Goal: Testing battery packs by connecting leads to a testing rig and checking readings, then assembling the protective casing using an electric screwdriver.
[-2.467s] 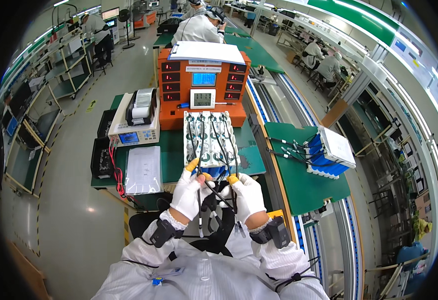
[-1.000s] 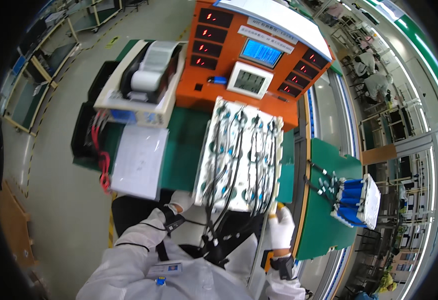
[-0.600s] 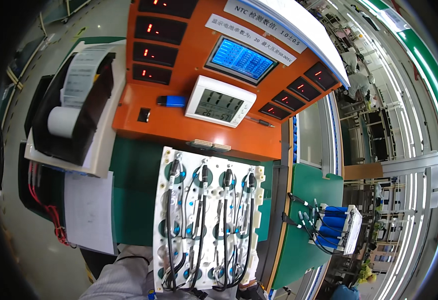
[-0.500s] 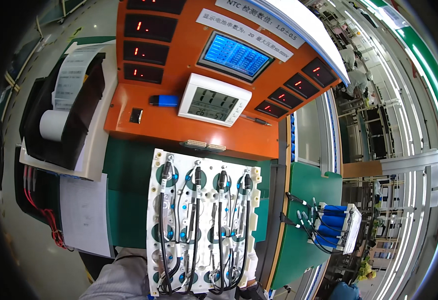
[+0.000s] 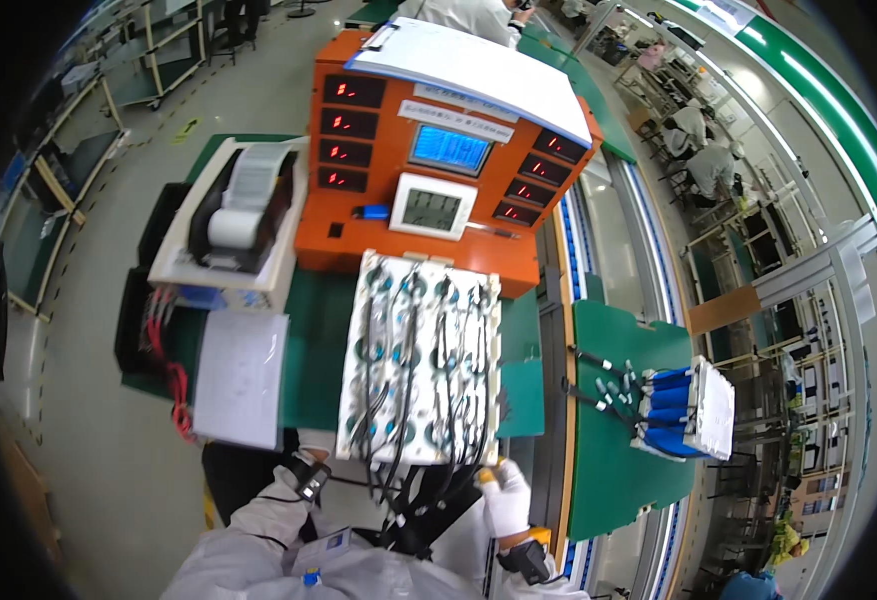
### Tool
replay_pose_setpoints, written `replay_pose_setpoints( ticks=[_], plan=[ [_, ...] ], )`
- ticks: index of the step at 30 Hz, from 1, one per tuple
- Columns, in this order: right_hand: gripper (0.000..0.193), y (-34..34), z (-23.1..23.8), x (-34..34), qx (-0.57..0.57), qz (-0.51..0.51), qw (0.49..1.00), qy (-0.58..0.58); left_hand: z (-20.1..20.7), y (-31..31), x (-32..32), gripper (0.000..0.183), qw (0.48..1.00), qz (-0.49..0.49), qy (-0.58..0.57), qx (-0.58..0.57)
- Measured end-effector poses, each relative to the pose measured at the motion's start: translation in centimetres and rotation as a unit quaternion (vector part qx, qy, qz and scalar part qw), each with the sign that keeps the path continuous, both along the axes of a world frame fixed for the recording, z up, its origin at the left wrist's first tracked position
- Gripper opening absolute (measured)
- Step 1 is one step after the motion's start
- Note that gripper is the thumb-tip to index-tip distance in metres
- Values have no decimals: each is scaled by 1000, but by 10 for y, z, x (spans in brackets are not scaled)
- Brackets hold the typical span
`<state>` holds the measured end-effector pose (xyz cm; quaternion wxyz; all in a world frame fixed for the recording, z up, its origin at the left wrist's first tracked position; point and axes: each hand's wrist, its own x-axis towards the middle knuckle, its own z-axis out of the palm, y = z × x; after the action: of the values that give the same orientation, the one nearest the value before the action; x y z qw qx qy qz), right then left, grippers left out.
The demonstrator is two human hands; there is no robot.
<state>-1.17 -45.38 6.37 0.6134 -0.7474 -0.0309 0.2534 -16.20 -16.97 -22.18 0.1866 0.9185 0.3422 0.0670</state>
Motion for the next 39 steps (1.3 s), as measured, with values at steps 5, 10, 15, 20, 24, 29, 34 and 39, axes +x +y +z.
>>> replay_pose_setpoints(
  ticks=[5, 10, 15, 20, 24, 29, 34, 39],
  plan=[
    [25, -16, 23, -19, 45, -20, 998, -33, 133, -19, -84, 54, 767, 271, -290, -504],
    [25, -25, 32, -34, 88, -9, 995, -48, 199, -26, -200, 45, 651, 290, -309, -630],
    [27, -34, 44, -46, 119, 13, 990, -73, 273, -24, -286, 51, 698, 154, -312, -626],
    [27, -43, 60, -58, 134, 72, 987, -47, 321, -43, -309, 54, 654, 51, -437, -615],
    [45, -56, 80, -75, 125, 345, 930, 20, 347, -74, -248, 63, 557, 2, -491, -670],
    [80, -54, 92, -111, 412, 273, 868, 48, 385, -141, -129, 70, 764, -123, -334, -539],
    [47, -76, 116, -61, 440, 26, 891, 113, 418, -153, -78, 56, 735, -303, -97, -599],
    [47, -116, 109, -5, 424, -78, 900, 68, 404, -114, -57, 38, 828, -322, -138, -438]
  ],
)
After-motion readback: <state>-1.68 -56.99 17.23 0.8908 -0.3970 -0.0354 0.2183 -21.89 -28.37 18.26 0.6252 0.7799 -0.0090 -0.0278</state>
